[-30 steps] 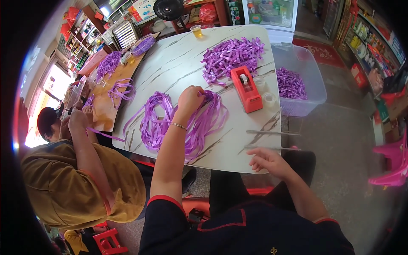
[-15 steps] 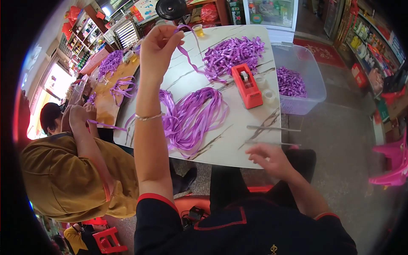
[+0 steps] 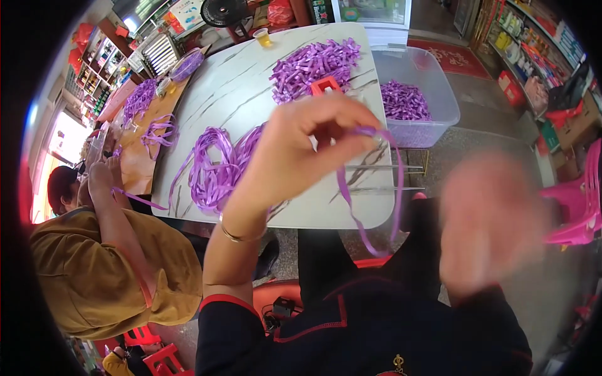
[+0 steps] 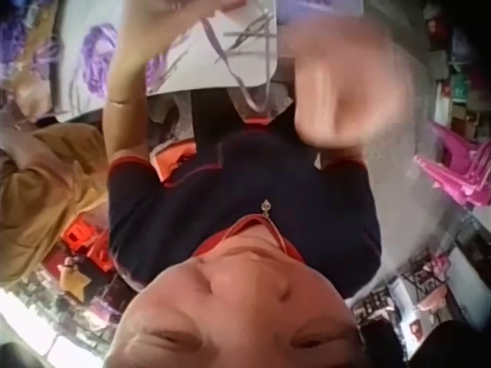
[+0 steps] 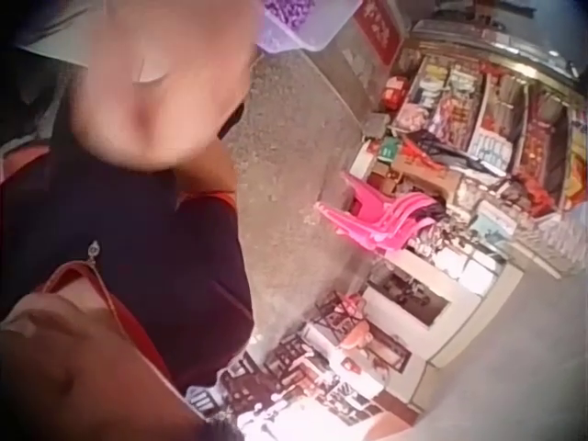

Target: Wrapping and tying purple ribbons into small bundles using a workbench jig.

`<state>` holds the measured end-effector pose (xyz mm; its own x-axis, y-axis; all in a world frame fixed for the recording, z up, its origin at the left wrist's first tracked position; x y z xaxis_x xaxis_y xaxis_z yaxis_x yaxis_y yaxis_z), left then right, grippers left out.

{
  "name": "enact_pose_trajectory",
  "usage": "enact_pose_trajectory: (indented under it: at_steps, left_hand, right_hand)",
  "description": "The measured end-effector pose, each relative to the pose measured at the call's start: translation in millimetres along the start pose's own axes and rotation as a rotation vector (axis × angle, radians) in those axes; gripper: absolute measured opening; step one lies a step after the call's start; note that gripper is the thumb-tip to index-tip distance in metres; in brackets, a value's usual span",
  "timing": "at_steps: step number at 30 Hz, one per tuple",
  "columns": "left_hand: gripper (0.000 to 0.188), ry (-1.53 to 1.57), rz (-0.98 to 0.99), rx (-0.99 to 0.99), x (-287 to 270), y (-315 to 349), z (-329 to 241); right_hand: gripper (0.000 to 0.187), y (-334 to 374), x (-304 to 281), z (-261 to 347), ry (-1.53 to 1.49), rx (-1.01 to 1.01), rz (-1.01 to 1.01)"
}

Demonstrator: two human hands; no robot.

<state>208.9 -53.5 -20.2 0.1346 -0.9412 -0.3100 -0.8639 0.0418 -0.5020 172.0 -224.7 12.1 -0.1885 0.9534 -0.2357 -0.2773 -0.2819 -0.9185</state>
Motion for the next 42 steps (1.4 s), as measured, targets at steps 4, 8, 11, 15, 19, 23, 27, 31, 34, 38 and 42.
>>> enact_pose_trajectory:
  at_steps: [4,8,11,15,19,23,27,31,34,38,42]
  left_hand:
    - [0.017,-0.248,0.005,0.142,18,13,0]
    - [0.02,-0.338,-0.068,0.214,23,24,9]
    - [0.024,-0.26,-0.026,0.103,25,26,24]
    - [0.023,0.045,0.145,-0.25,30,37,57]
    - [0.024,0.468,0.14,-0.414,38,46,76]
    - [0.024,0.49,0.212,-0.531,47,55,91]
    - [0.019,0.616,0.19,-0.589,56,57,97]
    - [0.014,0.773,0.176,-0.619,66,55,101]
    - [0.011,0.893,0.125,-0.695,75,50,105]
    - [0.01,0.826,0.023,-0.679,76,41,110]
    - [0.01,0.773,-0.034,-0.581,72,30,106]
  right_hand:
    - [0.032,24,18,-72,-0.154,0.478,-0.163]
    - [0.027,68,55,-101,-0.527,0.983,0.137]
    - [0.018,78,51,-109,-0.362,1.038,0.273]
    - [0.01,77,45,-116,-0.225,0.974,0.248]
    - [0.01,76,45,-118,-0.21,0.986,0.294]
    - [0.011,75,46,-120,-0.2,0.986,0.355]
    - [0.014,78,50,-123,-0.294,1.033,0.411]
    - [0.013,80,48,-130,-0.305,1.034,0.424]
    - [0.012,83,43,-136,-0.335,1.043,0.369]
    - [0.011,72,5,-131,0.001,0.732,-0.11]
    - [0.012,95,12,-129,-0.15,0.98,-0.081]
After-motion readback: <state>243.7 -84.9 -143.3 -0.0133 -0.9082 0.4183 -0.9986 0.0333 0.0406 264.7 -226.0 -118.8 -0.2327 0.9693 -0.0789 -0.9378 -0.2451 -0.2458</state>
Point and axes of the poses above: each hand's wrist, its own y-axis away from the middle knuckle, its own x-axis out of the palm, z = x × y, the point moved 8 cm from there along -y, towards the middle knuckle, and after that the axes turned 7 degrees about -z, right-handed, at the moved point
